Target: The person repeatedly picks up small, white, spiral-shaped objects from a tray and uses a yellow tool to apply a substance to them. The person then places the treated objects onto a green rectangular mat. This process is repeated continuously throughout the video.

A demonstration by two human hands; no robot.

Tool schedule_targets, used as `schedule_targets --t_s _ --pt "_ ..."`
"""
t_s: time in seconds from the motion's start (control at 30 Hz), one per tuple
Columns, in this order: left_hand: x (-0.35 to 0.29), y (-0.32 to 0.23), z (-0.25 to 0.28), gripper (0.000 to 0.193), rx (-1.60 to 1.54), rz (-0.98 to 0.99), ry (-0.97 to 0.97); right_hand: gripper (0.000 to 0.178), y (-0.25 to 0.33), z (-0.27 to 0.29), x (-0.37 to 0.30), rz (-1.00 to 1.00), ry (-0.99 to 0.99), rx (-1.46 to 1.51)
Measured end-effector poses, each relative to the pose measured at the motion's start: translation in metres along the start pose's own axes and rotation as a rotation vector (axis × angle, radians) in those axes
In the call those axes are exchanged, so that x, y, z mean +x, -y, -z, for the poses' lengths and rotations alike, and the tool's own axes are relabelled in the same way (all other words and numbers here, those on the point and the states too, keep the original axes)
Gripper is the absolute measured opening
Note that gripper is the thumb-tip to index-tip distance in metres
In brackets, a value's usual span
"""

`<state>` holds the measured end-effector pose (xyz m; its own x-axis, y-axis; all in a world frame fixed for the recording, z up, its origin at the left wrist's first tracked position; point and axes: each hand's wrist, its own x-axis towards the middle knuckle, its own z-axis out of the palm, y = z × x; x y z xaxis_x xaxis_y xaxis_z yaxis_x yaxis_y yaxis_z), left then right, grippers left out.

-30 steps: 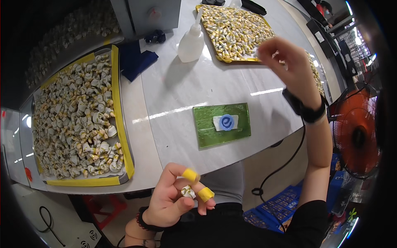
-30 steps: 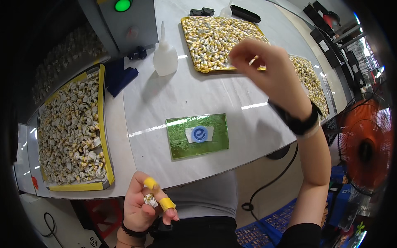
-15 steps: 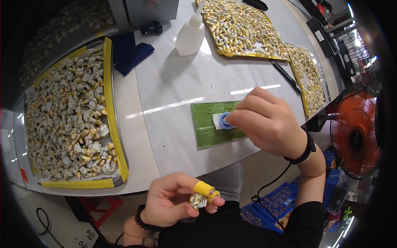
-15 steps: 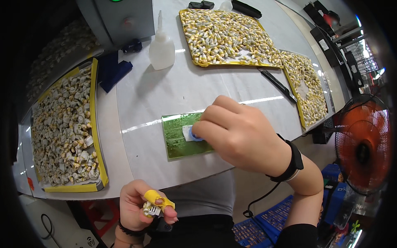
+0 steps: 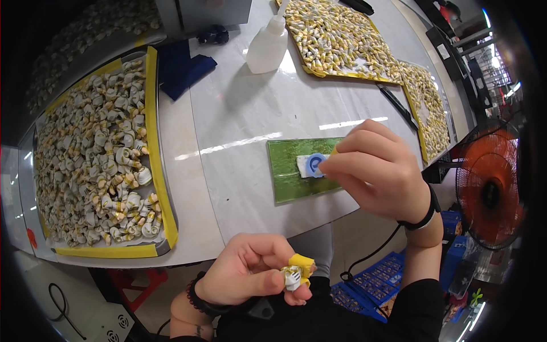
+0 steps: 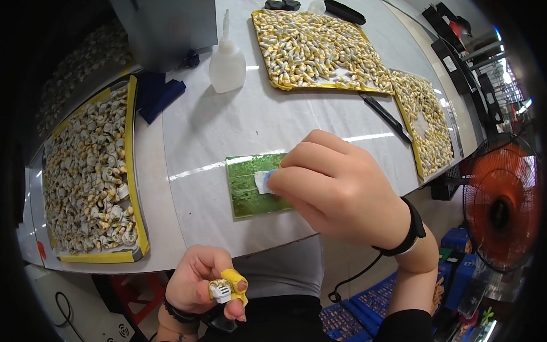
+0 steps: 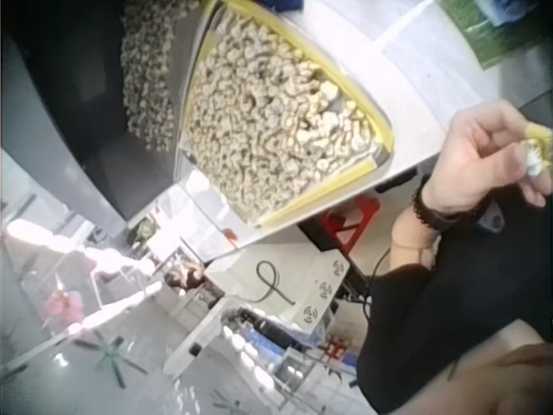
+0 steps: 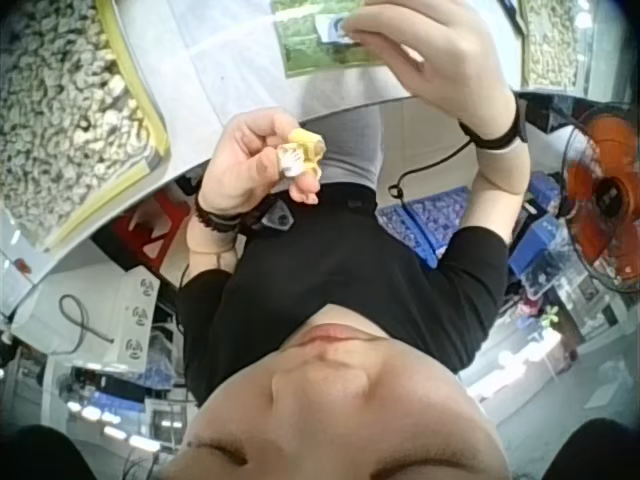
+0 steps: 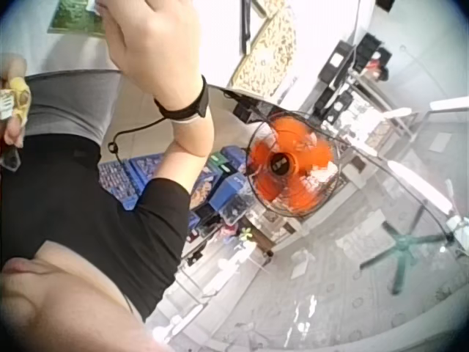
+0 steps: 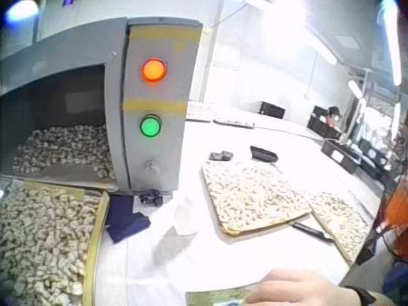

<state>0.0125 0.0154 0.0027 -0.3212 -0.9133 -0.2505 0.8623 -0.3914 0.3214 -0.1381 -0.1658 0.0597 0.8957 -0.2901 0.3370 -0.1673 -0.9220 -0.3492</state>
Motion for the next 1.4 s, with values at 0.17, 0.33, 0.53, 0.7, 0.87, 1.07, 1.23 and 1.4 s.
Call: schedule_targets --t_s 0.17,0.33,0.53,0.7,0.87,1.07,1.23,1.4 --pt "0.003 -0.002 0.003 0.046 -0.074 0.113 0.065 0.013 0.024 -0.002 0.001 0.060 -0.154 0.402" --pt "0.008 0.001 0.011 0.033 -0.183 0.168 0.267 0.007 0.029 -0.010 0.000 0.184 -0.133 0.525" --pt "0.010 0.002 0.009 0.034 -0.202 0.199 0.296 0.013 0.027 -0.008 0.004 0.285 -0.057 0.603" --pt "0.008 -0.002 0.004 0.031 -0.145 0.180 0.272 0.014 0.028 -0.008 0.002 0.262 -0.043 0.631" --pt "0.008 -0.006 0.002 0.027 -0.025 0.168 0.239 0.011 0.031 -0.007 -0.002 0.244 -0.092 0.523" --pt "0.006 -0.009 -0.002 0.023 0.044 0.067 0.154 0.011 0.039 -0.007 -0.008 0.116 -0.167 0.434" --pt "0.004 -0.002 -0.010 0.029 0.444 -0.315 0.001 0.010 0.039 0.003 -0.009 0.169 -0.119 0.436" --pt "0.007 -0.004 -0.008 0.028 0.764 -0.518 -0.023 0.019 0.039 0.004 -0.016 0.320 -0.134 0.347"
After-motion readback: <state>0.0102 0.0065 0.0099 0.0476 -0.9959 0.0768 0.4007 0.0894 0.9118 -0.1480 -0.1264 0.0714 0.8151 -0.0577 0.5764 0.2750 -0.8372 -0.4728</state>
